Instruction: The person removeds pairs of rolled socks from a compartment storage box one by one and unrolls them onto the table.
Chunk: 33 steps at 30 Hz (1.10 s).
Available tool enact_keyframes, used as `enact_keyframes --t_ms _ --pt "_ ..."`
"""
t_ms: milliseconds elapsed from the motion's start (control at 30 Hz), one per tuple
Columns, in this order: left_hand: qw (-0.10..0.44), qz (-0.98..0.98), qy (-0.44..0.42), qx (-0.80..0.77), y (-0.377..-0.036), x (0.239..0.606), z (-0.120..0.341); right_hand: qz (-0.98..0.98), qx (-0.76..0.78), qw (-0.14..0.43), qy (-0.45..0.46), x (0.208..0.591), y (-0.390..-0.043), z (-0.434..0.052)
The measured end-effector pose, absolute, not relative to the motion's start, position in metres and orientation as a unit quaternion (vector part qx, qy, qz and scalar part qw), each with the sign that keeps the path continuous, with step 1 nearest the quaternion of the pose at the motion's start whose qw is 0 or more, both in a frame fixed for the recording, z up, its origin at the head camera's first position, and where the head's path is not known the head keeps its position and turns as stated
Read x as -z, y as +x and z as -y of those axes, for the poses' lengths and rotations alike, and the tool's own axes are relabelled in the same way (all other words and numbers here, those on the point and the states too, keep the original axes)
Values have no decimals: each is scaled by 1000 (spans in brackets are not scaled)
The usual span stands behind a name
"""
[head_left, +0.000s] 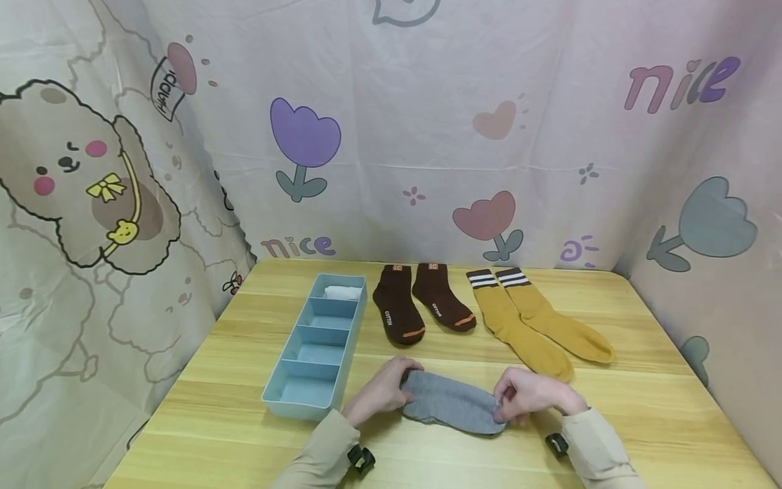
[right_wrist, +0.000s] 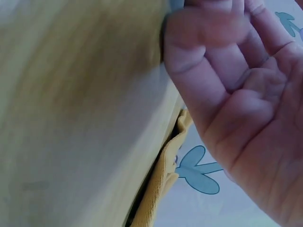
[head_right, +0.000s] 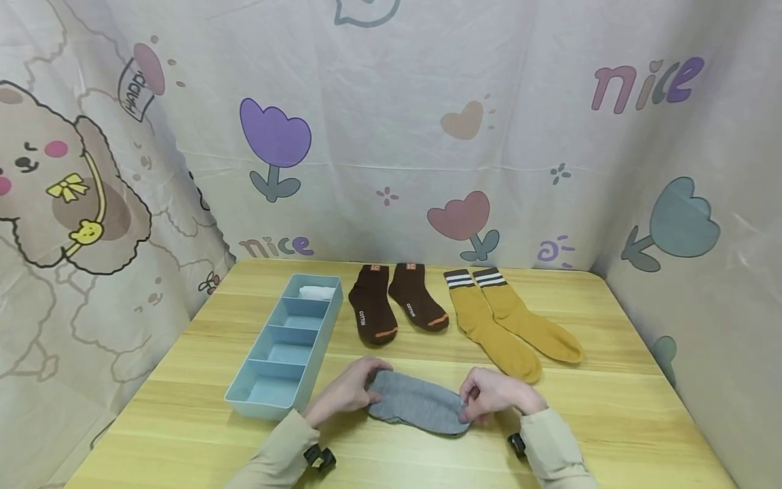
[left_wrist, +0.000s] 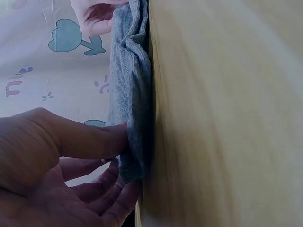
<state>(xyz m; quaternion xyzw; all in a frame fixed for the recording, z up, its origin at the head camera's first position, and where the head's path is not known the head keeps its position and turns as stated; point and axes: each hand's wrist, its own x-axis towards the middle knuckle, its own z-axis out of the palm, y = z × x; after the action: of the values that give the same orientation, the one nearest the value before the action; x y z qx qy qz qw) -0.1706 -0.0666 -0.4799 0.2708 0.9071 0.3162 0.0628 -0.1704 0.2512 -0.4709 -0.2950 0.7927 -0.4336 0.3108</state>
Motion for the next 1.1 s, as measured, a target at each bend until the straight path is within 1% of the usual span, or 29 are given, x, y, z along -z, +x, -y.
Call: enact_keyframes --t_ms 133,367,533,733,867,967,1100 --pt "70 -901 258 -342 -174 481 66 -765 452 358 -286 473 -169 -249" --pt "55 -895 245 -369 -177 482 66 -730 465 401 -301 476 -165 -244" --pt "46 -890 239 -386 -180 482 68 -695 465 435 -333 477 -164 -240" --pt "22 -892 234 -387 -182 484 69 -676 465 451 -352 480 -163 -237" --pt "-10 -892 240 -384 -183 485 71 -665 470 465 -347 481 -162 -233" --pt "-26 -891 246 -380 -183 486 71 -657 475 465 -355 480 -161 -233" --pt "-14 -895 237 -378 -182 485 72 -649 479 463 -368 480 -160 -234"
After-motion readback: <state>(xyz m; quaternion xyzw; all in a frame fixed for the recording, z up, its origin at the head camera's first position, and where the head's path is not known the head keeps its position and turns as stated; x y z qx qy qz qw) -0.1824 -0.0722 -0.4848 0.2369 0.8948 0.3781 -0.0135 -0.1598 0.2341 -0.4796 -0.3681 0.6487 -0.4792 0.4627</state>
